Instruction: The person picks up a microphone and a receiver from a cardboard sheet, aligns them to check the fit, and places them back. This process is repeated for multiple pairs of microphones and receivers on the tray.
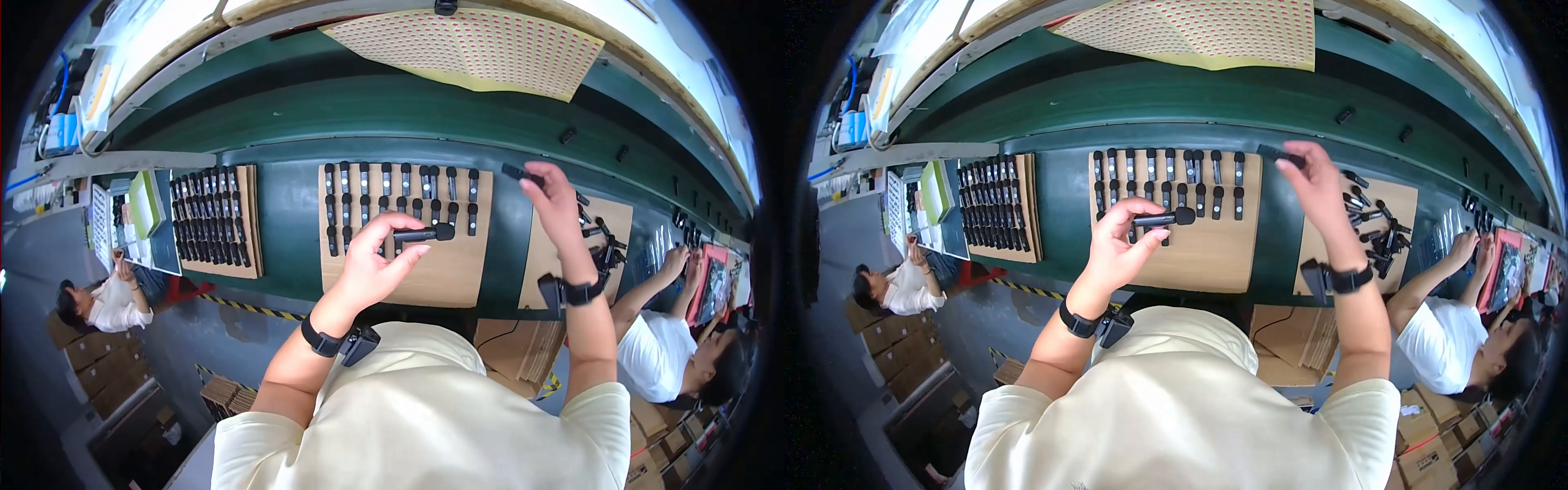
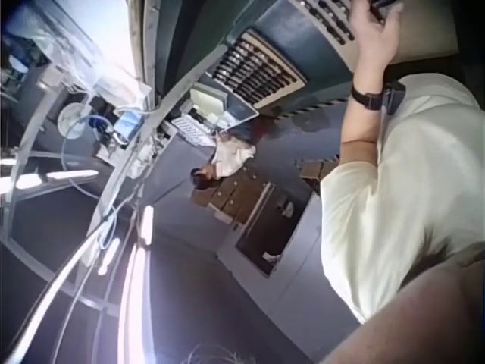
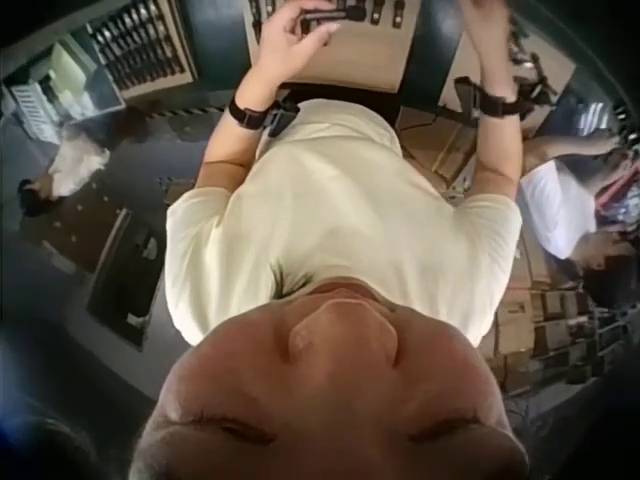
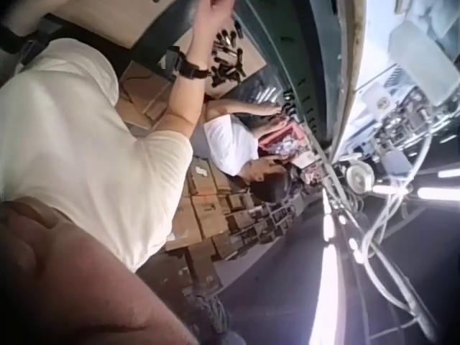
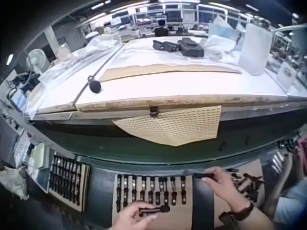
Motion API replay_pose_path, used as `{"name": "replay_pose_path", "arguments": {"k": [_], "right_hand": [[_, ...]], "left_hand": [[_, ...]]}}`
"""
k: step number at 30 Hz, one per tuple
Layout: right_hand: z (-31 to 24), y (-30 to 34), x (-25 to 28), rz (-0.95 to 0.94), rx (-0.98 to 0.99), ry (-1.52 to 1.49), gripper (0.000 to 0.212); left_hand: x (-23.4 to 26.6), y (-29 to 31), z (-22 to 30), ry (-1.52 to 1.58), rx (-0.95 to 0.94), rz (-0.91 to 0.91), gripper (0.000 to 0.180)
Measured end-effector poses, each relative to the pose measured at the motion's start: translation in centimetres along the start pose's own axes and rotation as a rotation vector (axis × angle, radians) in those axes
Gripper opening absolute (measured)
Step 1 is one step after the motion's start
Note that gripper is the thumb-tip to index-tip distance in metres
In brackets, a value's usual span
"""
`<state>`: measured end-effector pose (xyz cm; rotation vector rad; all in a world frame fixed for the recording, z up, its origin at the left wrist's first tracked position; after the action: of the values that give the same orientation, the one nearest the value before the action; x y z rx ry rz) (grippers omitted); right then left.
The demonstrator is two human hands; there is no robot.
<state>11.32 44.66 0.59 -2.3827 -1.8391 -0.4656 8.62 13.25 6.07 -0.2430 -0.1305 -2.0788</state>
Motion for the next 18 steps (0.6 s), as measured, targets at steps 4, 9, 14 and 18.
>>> {"name": "replay_pose_path", "arguments": {"k": [4, 9, 14, 18], "right_hand": [[-5.8, 6.8, -3.1, 0.002, -0.076, -0.334, 0.026], [-11.3, 12.5, -7.1, -0.005, 0.017, -0.517, 0.026], [-14.0, 14.8, -9.8, -0.018, 0.235, -0.367, 0.028], [-15.9, 15.7, -11.7, -0.008, 0.337, -0.246, 0.028]], "left_hand": [[1.2, 0.4, 0.7, 0.033, -0.043, -0.044, 0.028], [4.1, 2.0, 3.1, -0.031, -0.204, -0.034, 0.03], [6.7, 3.9, 4.8, -0.065, -0.395, -0.035, 0.031], [8.4, 5.1, 5.6, -0.108, -0.469, -0.048, 0.03]]}}
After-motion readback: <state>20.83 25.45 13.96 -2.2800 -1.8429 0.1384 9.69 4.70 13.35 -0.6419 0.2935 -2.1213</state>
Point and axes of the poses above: each hand's wrist, its own y-axis away from the middle knuckle, its own x-axis out of the back of the hand, z = x × y, the point moved 1 cm from there along -y, towards the middle knuckle, and after that the axes turned 4 degrees about -y, right-handed, at the moved point
